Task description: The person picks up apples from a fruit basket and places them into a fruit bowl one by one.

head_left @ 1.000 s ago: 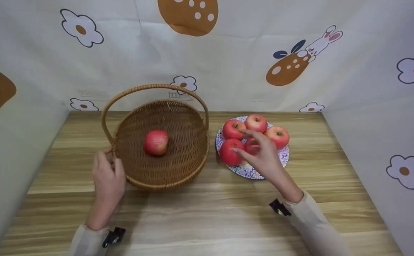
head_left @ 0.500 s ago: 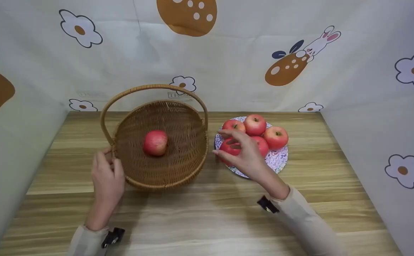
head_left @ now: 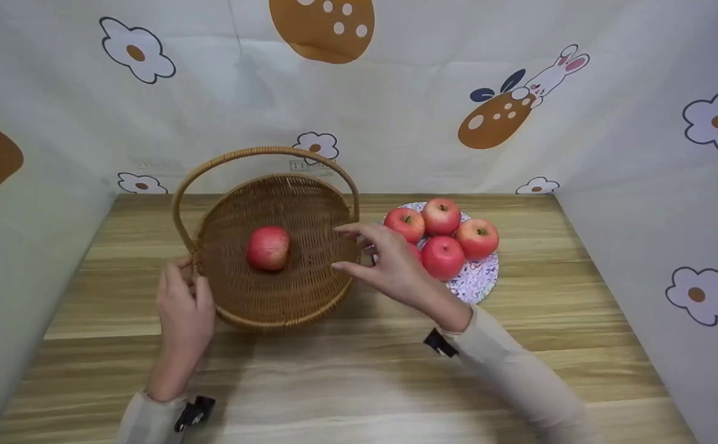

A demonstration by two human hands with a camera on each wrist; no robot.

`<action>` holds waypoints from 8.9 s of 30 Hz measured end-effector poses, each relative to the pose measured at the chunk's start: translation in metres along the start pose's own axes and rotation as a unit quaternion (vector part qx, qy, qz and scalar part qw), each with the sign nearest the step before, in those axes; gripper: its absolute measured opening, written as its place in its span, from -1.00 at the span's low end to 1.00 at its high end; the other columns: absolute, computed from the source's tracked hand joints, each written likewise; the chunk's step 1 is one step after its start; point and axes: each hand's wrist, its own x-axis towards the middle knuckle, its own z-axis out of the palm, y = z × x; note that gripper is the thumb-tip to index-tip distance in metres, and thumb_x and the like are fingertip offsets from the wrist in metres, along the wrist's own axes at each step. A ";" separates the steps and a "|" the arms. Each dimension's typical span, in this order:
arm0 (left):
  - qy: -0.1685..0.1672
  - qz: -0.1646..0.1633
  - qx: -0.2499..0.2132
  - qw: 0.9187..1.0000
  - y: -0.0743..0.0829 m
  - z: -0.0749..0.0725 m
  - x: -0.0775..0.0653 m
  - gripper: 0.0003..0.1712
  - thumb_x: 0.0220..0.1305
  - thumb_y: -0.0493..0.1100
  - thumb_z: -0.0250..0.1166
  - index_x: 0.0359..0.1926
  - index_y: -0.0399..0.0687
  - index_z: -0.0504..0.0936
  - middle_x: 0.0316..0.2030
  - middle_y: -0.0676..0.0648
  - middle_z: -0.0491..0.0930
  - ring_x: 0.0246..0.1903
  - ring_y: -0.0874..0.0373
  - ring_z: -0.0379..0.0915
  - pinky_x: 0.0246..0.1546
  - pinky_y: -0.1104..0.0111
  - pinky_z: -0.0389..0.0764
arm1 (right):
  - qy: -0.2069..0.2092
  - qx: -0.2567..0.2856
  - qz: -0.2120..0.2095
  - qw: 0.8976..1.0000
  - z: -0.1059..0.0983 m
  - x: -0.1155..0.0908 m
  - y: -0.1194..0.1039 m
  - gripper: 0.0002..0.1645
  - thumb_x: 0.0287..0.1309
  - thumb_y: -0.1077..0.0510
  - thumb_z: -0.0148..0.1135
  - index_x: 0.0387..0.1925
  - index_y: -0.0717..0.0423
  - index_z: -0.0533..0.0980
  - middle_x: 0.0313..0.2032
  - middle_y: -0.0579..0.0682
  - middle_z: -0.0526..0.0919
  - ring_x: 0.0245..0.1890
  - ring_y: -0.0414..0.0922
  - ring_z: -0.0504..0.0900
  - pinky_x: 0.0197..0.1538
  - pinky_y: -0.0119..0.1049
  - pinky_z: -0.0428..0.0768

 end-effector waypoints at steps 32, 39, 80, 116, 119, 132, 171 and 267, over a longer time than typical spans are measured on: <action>0.011 0.016 0.000 1.000 -0.001 0.002 0.000 -0.64 0.39 -0.43 -0.02 0.09 -0.62 0.49 -0.13 -0.43 0.51 -0.26 -0.14 0.45 -0.25 0.49 0.36 | -0.125 -0.058 0.041 0.990 0.050 0.068 0.000 -0.15 0.18 0.02 0.59 0.43 0.13 0.46 0.24 0.20 0.58 0.27 0.10 0.54 0.35 -0.02 0.53; 0.014 0.024 -0.002 1.000 -0.001 0.002 0.000 -0.66 0.38 -0.45 -0.02 0.08 -0.62 0.49 -0.18 -0.40 0.49 -0.28 -0.06 0.40 -0.26 0.47 0.34 | -0.150 -0.068 0.053 0.985 0.059 0.081 0.006 -0.08 0.17 0.01 0.59 0.49 0.10 0.39 0.35 0.22 0.51 0.38 0.10 0.45 0.46 0.02 0.43; 0.007 0.017 0.006 1.000 -0.001 0.002 0.000 -0.65 0.36 -0.44 0.02 0.08 -0.62 0.48 -0.10 -0.44 0.52 -0.28 -0.15 0.47 -0.27 0.48 0.39 | -0.255 0.055 0.104 0.960 0.092 0.121 0.032 -0.12 0.41 0.17 0.34 0.63 0.07 0.18 0.52 0.21 0.34 0.48 0.13 0.38 0.45 -0.07 0.42; 0.002 0.011 -0.003 1.000 0.000 0.002 -0.001 -0.63 0.42 -0.40 -0.02 0.13 -0.58 0.49 -0.05 -0.43 0.54 -0.20 -0.17 0.52 -0.24 0.55 0.40 | -0.242 -0.018 0.061 0.968 0.088 0.114 0.027 -0.30 0.31 0.29 0.38 0.44 0.15 0.43 0.41 0.19 0.51 0.40 0.14 0.48 0.41 -0.06 0.48; -0.002 0.008 -0.003 1.000 0.000 0.002 -0.001 -0.62 0.42 -0.40 -0.02 0.13 -0.58 0.49 -0.03 -0.43 0.53 -0.20 -0.18 0.51 -0.24 0.55 0.39 | -0.241 -0.024 0.052 0.969 0.086 0.113 0.026 -0.31 0.31 0.28 0.38 0.44 0.16 0.43 0.40 0.19 0.52 0.39 0.13 0.49 0.41 -0.06 0.47; 0.010 0.026 -0.003 1.000 -0.001 0.004 0.000 -0.63 0.40 -0.43 -0.02 0.11 -0.62 0.49 -0.09 -0.45 0.54 -0.28 -0.11 0.45 -0.28 0.48 0.37 | -0.204 -0.021 0.014 0.979 0.077 0.103 0.022 -0.30 0.25 0.31 0.41 0.40 0.21 0.45 0.35 0.21 0.57 0.36 0.15 0.52 0.41 -0.05 0.47; 0.007 0.016 0.002 1.000 -0.002 0.003 -0.001 -0.65 0.41 -0.42 -0.02 0.09 -0.61 0.48 -0.09 -0.44 0.53 -0.25 -0.15 0.49 -0.27 0.53 0.38 | -0.100 0.155 -0.004 0.983 0.054 0.052 0.006 -0.22 0.23 0.28 0.50 0.44 0.22 0.42 0.40 0.22 0.48 0.29 0.15 0.61 0.21 -0.26 0.66; -0.001 0.013 -0.007 1.000 0.000 0.002 -0.001 -0.62 0.42 -0.41 -0.04 0.13 -0.60 0.47 -0.06 -0.43 0.52 -0.33 0.00 0.43 -0.35 0.61 0.35 | 0.095 0.226 0.081 0.966 -0.051 -0.097 0.056 -0.14 0.14 0.53 0.41 0.46 0.36 0.31 0.38 0.21 0.42 0.25 -0.14 0.61 0.23 -0.26 0.64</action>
